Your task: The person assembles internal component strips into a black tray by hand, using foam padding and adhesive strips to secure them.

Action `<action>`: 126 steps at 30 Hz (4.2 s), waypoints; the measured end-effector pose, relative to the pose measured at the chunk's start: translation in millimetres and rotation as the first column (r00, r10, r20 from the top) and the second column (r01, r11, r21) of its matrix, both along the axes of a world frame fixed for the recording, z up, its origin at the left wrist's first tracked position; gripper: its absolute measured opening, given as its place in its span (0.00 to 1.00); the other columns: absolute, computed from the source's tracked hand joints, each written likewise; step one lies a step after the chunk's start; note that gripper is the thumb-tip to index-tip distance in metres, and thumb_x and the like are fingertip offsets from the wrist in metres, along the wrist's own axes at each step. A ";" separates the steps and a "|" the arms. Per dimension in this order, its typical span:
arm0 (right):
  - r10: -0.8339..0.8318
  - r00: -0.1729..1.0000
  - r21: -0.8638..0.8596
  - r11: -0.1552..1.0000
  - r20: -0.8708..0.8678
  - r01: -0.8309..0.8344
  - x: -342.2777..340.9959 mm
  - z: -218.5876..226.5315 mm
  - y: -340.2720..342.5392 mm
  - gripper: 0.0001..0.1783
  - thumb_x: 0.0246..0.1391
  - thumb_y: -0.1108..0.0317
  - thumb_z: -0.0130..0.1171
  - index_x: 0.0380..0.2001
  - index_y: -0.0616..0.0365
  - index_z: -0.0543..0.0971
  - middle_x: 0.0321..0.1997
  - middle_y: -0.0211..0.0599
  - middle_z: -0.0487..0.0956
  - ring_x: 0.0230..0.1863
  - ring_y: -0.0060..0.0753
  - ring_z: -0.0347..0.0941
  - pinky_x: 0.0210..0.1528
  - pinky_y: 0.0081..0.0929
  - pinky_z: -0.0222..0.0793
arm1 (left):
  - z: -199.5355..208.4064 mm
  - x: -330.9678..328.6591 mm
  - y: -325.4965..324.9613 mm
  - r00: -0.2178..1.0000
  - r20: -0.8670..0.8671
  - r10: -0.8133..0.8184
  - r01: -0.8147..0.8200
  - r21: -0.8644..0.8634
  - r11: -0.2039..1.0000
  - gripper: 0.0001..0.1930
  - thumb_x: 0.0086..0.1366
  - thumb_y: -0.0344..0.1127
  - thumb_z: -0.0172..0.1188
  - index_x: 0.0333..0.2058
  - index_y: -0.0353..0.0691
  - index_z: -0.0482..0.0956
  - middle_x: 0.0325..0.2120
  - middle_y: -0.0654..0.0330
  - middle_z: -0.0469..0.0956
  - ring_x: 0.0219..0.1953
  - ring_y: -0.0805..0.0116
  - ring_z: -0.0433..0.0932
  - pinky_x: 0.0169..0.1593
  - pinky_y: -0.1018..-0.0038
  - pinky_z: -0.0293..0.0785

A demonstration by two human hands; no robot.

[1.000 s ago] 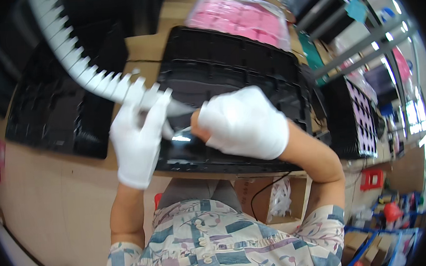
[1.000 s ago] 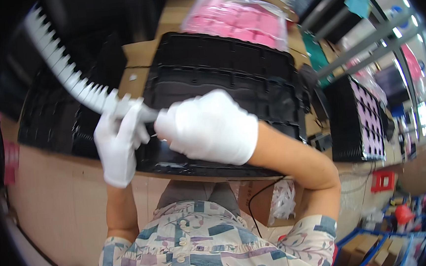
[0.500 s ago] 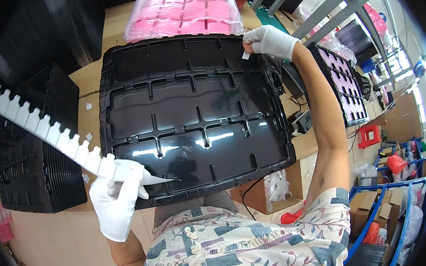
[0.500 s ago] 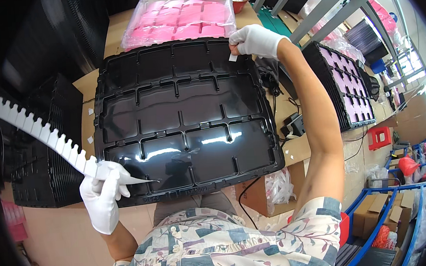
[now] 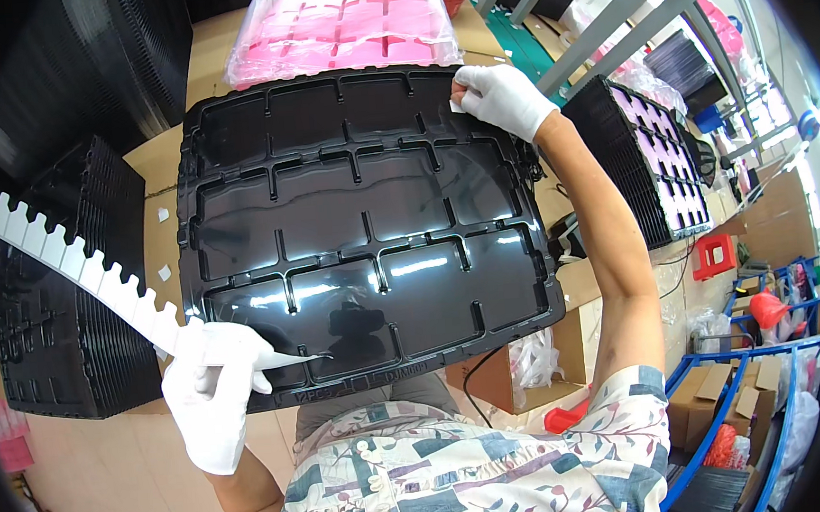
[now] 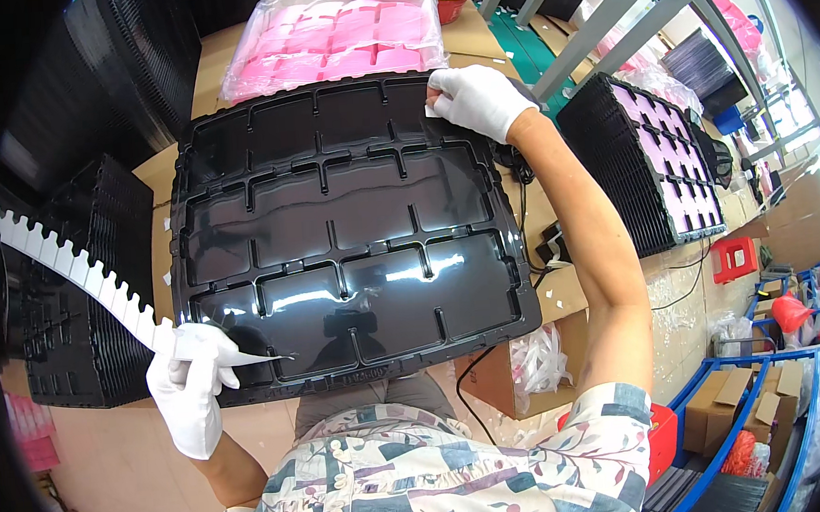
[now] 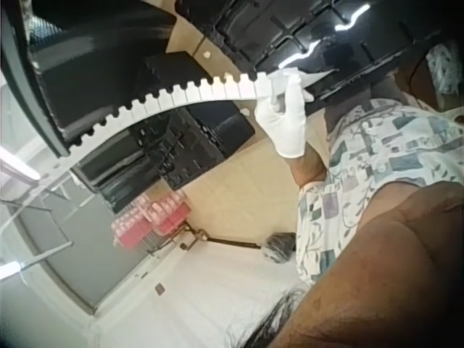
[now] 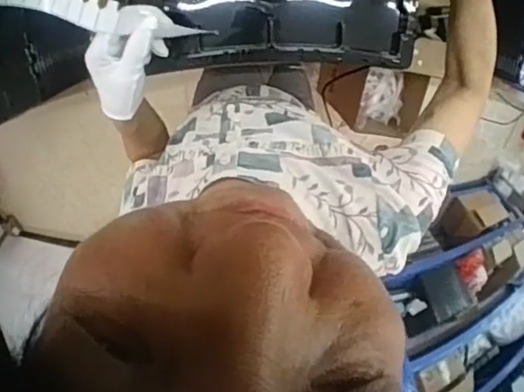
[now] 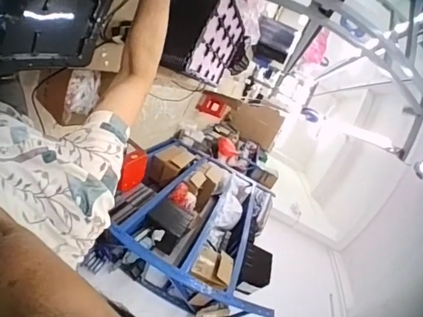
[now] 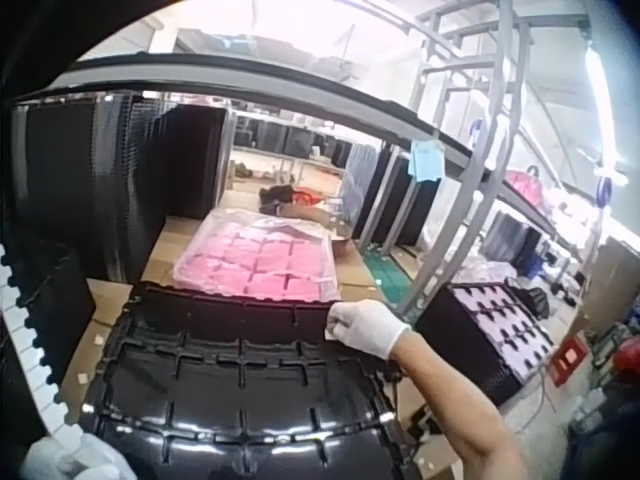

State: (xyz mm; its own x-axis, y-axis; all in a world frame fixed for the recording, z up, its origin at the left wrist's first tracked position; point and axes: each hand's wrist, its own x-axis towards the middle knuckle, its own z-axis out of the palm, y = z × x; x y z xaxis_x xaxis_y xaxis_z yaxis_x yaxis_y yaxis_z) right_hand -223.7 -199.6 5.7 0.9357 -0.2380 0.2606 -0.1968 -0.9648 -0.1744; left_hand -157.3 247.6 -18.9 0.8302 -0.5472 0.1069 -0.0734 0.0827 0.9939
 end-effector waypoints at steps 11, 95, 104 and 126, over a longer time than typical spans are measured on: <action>0.058 0.995 -0.263 0.962 -0.080 -0.077 -1.8 10.7 23.9 0.05 0.49 0.69 0.59 0.27 0.59 0.76 0.23 0.46 0.78 0.29 0.49 0.77 0.33 0.37 0.72 | 7.3 0.1 0.4 1.000 -0.004 -0.020 0.020 0.055 0.998 0.03 0.62 0.25 0.55 0.31 0.32 0.76 0.28 0.53 0.78 0.15 0.78 0.68 0.19 0.83 0.60; 0.071 0.907 0.491 0.822 0.416 -0.289 -93.3 25.9 211.8 0.04 0.46 0.74 0.64 0.25 0.61 0.78 0.18 0.35 0.75 0.18 0.21 0.70 0.23 0.19 0.67 | 31.4 -66.6 -83.7 0.910 -0.125 -0.395 0.355 -0.257 0.899 0.23 0.58 0.27 0.65 0.51 0.32 0.67 0.34 0.60 0.78 0.27 0.79 0.77 0.26 0.83 0.72; 0.335 0.776 -0.082 0.934 0.534 -0.347 -90.6 18.9 230.0 0.06 0.38 0.77 0.65 0.20 0.55 0.77 0.16 0.33 0.73 0.15 0.34 0.70 0.19 0.25 0.65 | -2.3 -63.5 -89.9 0.536 0.840 0.080 -0.212 0.043 0.976 0.15 0.53 0.27 0.66 0.41 0.35 0.76 0.30 0.53 0.80 0.21 0.60 0.79 0.25 0.71 0.77; 0.218 0.935 0.402 0.911 -0.279 -0.093 -132.9 31.5 117.4 0.05 0.47 0.70 0.61 0.23 0.59 0.78 0.17 0.37 0.75 0.21 0.31 0.72 0.28 0.26 0.67 | 13.3 -51.5 -43.5 0.913 -0.121 -0.390 0.392 -0.003 0.920 0.04 0.59 0.23 0.62 0.33 0.36 0.81 0.26 0.61 0.80 0.20 0.79 0.75 0.23 0.83 0.70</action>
